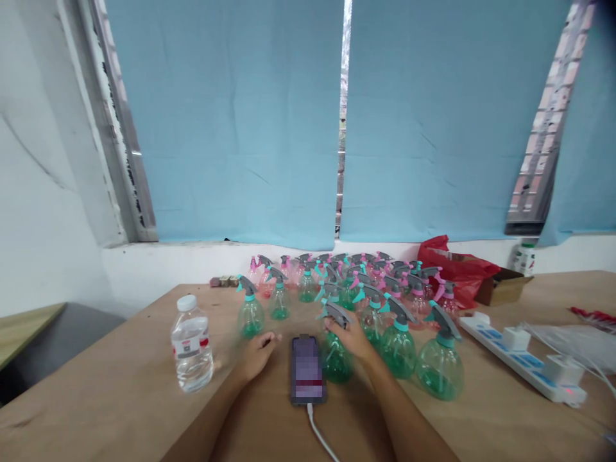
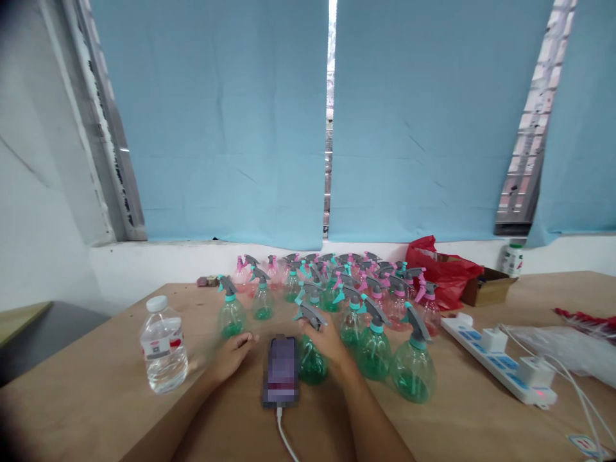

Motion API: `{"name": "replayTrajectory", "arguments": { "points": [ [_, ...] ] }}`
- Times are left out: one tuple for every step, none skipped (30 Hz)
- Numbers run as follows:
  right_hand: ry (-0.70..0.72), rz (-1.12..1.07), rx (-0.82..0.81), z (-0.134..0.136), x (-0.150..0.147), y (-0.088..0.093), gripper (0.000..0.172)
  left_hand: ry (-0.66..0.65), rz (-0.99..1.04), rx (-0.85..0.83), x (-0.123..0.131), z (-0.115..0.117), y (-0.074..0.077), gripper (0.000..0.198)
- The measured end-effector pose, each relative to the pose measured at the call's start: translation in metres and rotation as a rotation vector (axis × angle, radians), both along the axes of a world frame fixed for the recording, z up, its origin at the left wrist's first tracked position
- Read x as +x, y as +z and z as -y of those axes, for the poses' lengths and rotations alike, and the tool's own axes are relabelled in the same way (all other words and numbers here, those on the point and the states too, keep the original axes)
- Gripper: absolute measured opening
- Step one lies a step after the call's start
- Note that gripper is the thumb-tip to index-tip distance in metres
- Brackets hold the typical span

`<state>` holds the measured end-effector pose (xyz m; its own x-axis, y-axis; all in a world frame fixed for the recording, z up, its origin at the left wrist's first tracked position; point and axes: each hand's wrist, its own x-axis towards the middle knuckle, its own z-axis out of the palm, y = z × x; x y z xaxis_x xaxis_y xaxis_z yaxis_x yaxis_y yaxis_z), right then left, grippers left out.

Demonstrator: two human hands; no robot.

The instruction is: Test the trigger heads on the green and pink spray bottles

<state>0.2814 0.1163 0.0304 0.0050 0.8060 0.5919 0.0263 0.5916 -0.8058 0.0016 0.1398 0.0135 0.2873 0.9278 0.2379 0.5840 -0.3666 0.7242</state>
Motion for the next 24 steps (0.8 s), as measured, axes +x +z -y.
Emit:
{"name": "replayTrajectory", "arguments": {
  "points": [
    [-0.076, 0.021, 0.039, 0.0, 0.001, -0.002, 0.026, -0.002, 0.002, 0.0, 0.0, -0.001, -0.001, 0.048],
    [-0.142, 0.047, 0.081, 0.001, 0.003, -0.003, 0.026, -0.002, 0.006, -0.001, -0.001, -0.002, -0.002, 0.048],
    [-0.193, 0.075, 0.118, 0.002, 0.004, -0.004, 0.026, -0.003, 0.01, -0.002, -0.001, -0.003, -0.004, 0.048],
    [-0.225, 0.104, 0.148, 0.003, 0.006, -0.005, 0.027, -0.004, 0.015, -0.002, -0.001, -0.004, -0.005, 0.048],
    [-0.249, 0.125, 0.17, 0.004, 0.007, -0.005, 0.027, -0.008, 0.021, 0.0, -0.002, -0.005, -0.007, 0.048],
    [-0.27, 0.138, 0.186, 0.005, 0.008, -0.005, 0.028, -0.015, 0.027, 0.001, -0.002, -0.006, -0.008, 0.048],
    [-0.291, 0.14, 0.197, 0.007, 0.008, -0.003, 0.027, -0.024, 0.032, 0.002, -0.002, -0.006, -0.009, 0.049],
    [-0.311, 0.134, 0.205, 0.008, 0.007, -0.001, 0.027, -0.031, 0.037, 0.003, -0.002, -0.006, -0.009, 0.049],
    [-0.329, 0.123, 0.216, 0.01, 0.005, 0.004, 0.026, -0.036, 0.039, 0.001, -0.002, -0.005, -0.009, 0.049],
    [-0.342, 0.119, 0.232, 0.012, 0.002, 0.01, 0.025, -0.037, 0.039, -0.004, -0.002, -0.004, -0.008, 0.049],
    [-0.349, 0.122, 0.256, 0.013, -0.002, 0.018, 0.025, -0.036, 0.038, -0.009, -0.002, -0.003, -0.008, 0.049],
    [-0.349, 0.14, 0.287, 0.013, -0.008, 0.027, 0.025, -0.034, 0.036, -0.012, -0.002, -0.003, -0.007, 0.049],
    [-0.335, 0.173, 0.321, 0.013, -0.015, 0.037, 0.025, -0.034, 0.033, -0.013, -0.002, -0.002, -0.007, 0.049],
    [-0.323, 0.211, 0.351, 0.011, -0.023, 0.047, 0.025, -0.037, 0.03, -0.014, -0.002, -0.002, -0.006, 0.049],
    [-0.327, 0.244, 0.36, 0.007, -0.032, 0.056, 0.025, -0.042, 0.028, -0.014, -0.002, -0.001, -0.006, 0.049],
    [-0.329, 0.274, 0.35, 0.001, -0.041, 0.064, 0.025, -0.047, 0.03, -0.015, -0.002, -0.002, -0.007, 0.049],
    [-0.329, 0.295, 0.324, -0.007, -0.051, 0.071, 0.027, -0.053, 0.034, -0.018, -0.003, -0.002, -0.008, 0.048],
    [-0.346, 0.3, 0.286, -0.016, -0.06, 0.075, 0.029, -0.057, 0.041, -0.022, -0.003, -0.003, -0.009, 0.048],
    [-0.359, 0.31, 0.242, -0.027, -0.07, 0.078, 0.029, -0.06, 0.048, -0.025, -0.003, -0.003, -0.01, 0.047],
    [-0.374, 0.329, 0.19, -0.039, -0.078, 0.078, 0.029, -0.062, 0.054, -0.025, -0.003, -0.004, -0.011, 0.047],
    [-0.4, 0.352, 0.106, -0.051, -0.085, 0.077, 0.03, -0.061, 0.057, -0.022, -0.003, -0.004, -0.011, 0.046],
    [-0.425, 0.367, 0.009, -0.062, -0.092, 0.075, 0.03, -0.058, 0.056, -0.02, -0.003, -0.003, -0.012, 0.046],
    [-0.436, 0.371, -0.035, -0.072, -0.097, 0.071, 0.028, -0.052, 0.054, -0.017, -0.003, -0.003, -0.011, 0.046],
    [-0.449, 0.374, -0.071, -0.082, -0.1, 0.067, 0.027, -0.047, 0.05, -0.016, -0.002, -0.002, -0.011, 0.046]
  ]
}}
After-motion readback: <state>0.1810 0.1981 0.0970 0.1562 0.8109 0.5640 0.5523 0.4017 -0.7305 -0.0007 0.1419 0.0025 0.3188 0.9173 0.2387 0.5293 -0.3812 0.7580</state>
